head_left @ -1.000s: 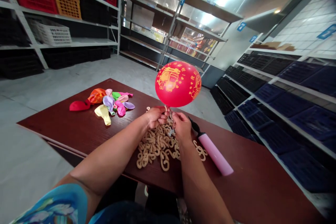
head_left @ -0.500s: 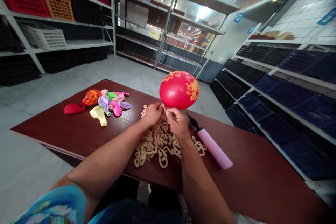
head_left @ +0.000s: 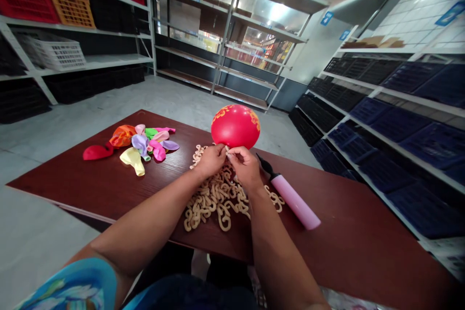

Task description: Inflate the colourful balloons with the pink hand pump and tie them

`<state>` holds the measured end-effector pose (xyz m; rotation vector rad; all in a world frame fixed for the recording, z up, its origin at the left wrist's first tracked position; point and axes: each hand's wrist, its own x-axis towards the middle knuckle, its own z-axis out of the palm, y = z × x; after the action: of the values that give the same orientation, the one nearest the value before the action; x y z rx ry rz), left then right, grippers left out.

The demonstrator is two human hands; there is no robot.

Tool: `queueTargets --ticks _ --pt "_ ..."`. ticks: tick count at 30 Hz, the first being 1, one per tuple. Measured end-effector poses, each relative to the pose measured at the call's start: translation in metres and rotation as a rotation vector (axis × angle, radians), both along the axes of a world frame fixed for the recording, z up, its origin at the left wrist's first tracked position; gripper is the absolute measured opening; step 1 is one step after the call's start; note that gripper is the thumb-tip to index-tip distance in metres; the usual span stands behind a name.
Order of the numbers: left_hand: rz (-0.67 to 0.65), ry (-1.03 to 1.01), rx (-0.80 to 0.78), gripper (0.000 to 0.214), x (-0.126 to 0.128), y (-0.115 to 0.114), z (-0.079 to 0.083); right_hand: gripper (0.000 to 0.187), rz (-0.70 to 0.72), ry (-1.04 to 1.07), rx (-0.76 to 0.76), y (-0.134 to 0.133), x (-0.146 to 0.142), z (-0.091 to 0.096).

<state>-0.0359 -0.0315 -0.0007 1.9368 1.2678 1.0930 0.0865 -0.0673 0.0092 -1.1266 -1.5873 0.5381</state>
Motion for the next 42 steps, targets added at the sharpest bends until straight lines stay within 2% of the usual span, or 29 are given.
queueTargets --ticks 4,9,13,16,18,25,29,32,35,38,42 --pt "0.004 0.063 0.064 0.024 0.0 -0.001 0.0 0.022 0.016 0.209 -0.179 0.001 -0.001 -0.002" --pt "-0.012 0.143 0.154 0.023 -0.002 -0.003 0.0 0.021 0.047 0.273 -0.342 0.0 0.003 -0.001" --pt "-0.03 0.172 0.183 0.022 -0.002 -0.006 0.001 0.018 0.062 0.288 -0.379 -0.001 0.006 -0.001" --pt "-0.045 0.167 0.176 0.023 -0.001 -0.007 0.003 0.016 0.065 0.26 -0.355 0.001 0.006 -0.003" --pt "-0.047 0.123 0.155 0.025 0.001 -0.007 0.003 0.017 0.015 0.229 -0.308 0.003 0.004 -0.005" --pt "-0.004 -0.066 0.078 0.027 0.01 -0.009 0.001 0.019 -0.408 0.046 -0.059 0.005 -0.006 -0.012" --pt "-0.067 -0.154 0.043 0.027 0.011 -0.007 -0.004 0.017 -0.497 -0.038 0.008 0.002 -0.007 -0.008" --pt "-0.048 -0.141 0.021 0.028 0.008 -0.004 -0.005 0.015 -0.44 -0.05 0.081 -0.001 -0.009 -0.003" --pt "0.024 -0.098 0.006 0.027 0.004 -0.001 -0.002 0.017 -0.283 -0.078 0.116 -0.005 -0.01 0.0" --pt "0.08 -0.069 -0.006 0.028 0.001 0.001 -0.001 0.022 -0.161 0.019 -0.006 -0.005 -0.009 -0.001" --pt "0.046 -0.066 0.018 0.027 0.001 0.001 -0.001 0.027 -0.082 0.311 -0.182 0.0 -0.008 -0.005"
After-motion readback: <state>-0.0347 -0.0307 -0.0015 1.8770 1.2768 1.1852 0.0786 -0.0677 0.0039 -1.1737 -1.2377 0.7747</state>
